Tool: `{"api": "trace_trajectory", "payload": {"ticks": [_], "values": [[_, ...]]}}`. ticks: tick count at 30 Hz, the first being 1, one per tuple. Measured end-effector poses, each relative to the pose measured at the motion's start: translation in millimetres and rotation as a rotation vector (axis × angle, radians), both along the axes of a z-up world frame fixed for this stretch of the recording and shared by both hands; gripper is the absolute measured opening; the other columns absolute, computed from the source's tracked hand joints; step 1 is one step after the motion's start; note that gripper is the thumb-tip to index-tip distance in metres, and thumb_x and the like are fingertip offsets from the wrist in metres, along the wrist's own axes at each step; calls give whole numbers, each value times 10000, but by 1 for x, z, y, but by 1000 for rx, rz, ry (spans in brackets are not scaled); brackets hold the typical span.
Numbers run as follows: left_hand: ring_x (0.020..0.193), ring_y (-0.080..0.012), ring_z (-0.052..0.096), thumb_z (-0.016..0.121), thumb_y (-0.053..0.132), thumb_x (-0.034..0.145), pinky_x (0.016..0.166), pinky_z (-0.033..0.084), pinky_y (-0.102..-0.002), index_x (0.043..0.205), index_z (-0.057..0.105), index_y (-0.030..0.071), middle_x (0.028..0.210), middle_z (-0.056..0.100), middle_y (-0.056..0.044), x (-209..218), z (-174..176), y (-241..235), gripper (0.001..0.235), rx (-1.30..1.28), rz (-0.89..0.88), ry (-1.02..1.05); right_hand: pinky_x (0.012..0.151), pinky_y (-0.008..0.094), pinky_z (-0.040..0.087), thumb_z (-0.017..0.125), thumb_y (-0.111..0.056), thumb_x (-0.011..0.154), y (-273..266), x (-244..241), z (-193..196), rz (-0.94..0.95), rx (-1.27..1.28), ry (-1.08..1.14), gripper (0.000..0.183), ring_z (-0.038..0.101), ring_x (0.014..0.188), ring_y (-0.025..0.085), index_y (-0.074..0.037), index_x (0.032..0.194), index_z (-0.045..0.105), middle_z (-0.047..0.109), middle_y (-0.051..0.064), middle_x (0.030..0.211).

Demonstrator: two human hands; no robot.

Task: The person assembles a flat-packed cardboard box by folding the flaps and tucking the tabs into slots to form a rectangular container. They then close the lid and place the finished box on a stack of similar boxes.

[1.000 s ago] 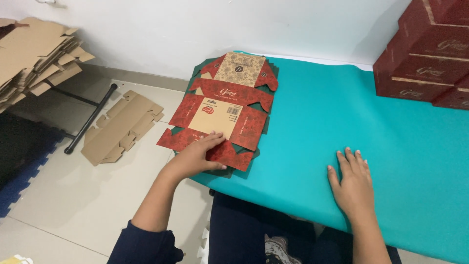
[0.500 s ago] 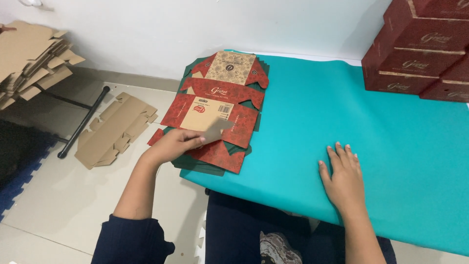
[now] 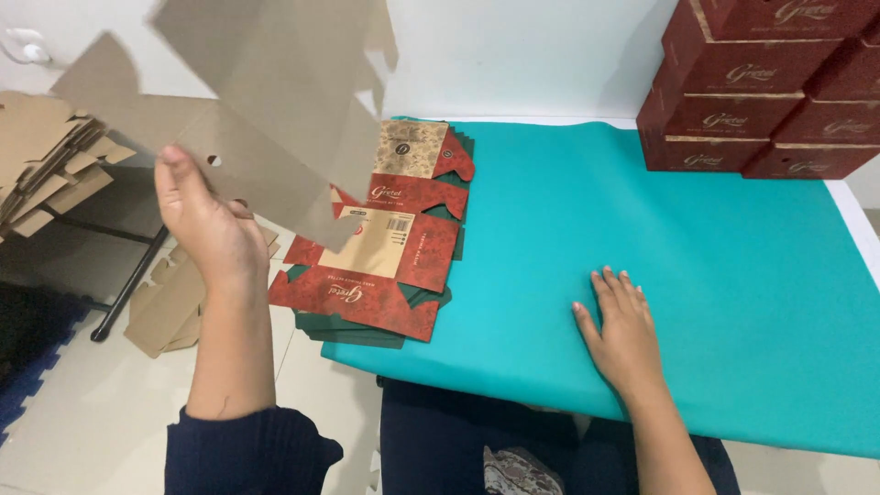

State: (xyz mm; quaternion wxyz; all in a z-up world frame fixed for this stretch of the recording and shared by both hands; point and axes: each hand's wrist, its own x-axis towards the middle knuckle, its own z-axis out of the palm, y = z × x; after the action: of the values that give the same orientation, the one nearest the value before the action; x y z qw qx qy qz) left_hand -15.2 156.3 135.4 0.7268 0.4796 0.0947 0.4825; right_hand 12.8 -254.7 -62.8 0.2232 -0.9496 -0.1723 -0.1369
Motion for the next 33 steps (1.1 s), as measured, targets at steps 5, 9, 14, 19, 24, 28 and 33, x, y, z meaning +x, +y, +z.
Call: {"api": "trace_trajectory", "payload": {"ticks": [5, 9, 14, 19, 24, 28, 33], "values": [[576, -89, 472, 479, 321, 976, 516, 441, -234, 871, 488, 180, 764, 555, 26, -9, -48, -78, 176, -259, -148, 10, 1154, 460, 224, 435, -309, 963, -1, -25, 53, 97, 429, -129, 607, 240, 1429, 343, -27, 1468, 250, 232, 211, 1537], [760, -86, 643, 520, 303, 959, 472, 481, -202, 1012, 517, 248, 1007, 676, 24, -21, -148, -163, 76, -657, -378, 144, 1211, 571, 107, 680, -438, 785, -3, -59, 89, 328, 149, -343, 867, 169, 1483, 375, -125, 1477, 261, 210, 158, 1571], [1031, -172, 571, 429, 289, 942, 710, 403, -298, 1281, 460, 268, 1300, 598, -38, -67, -162, -248, 342, -893, -480, 433, 1137, 526, 199, 605, -517, 749, -8, -83, 45, 292, -420, -293, 732, 344, 1351, 283, -122, 1341, 431, 422, 79, 1414], [867, -293, 541, 458, 135, 921, 944, 454, -504, 1410, 412, 235, 1201, 530, -58, -90, -189, -257, 501, -975, -686, 597, 1082, 622, 290, 606, -229, 812, -50, -82, 21, 232, -405, -192, 253, 526, 1176, 331, -160, 1048, 669, 647, 12, 1140], [1102, -476, 636, 505, 255, 875, 781, 574, -470, 1442, 373, 176, 1377, 581, -198, -113, -200, -252, 588, -818, -1009, 850, 1129, 719, 94, 695, -706, 657, -71, -95, 30, 235, -476, 60, 768, 385, 1293, 331, -102, 1122, 611, 616, 19, 1174], [1153, -421, 645, 516, 295, 884, 872, 579, -443, 1262, 491, 6, 1312, 621, -227, -127, -234, -252, 476, -632, -1196, 826, 1149, 657, 161, 730, -606, 561, -47, -101, 22, 168, -560, -140, 808, 348, 1350, 366, -86, 1156, 557, 553, 103, 1196], [1111, -137, 651, 499, 317, 939, 919, 465, -180, 1165, 582, 27, 1114, 697, -160, -125, -188, -226, 377, 140, -1465, 611, 1050, 443, 364, 593, -111, 739, -45, -91, 9, 386, -339, -121, 469, 577, 1069, 267, -89, 1207, 570, 604, 98, 1195]]}}
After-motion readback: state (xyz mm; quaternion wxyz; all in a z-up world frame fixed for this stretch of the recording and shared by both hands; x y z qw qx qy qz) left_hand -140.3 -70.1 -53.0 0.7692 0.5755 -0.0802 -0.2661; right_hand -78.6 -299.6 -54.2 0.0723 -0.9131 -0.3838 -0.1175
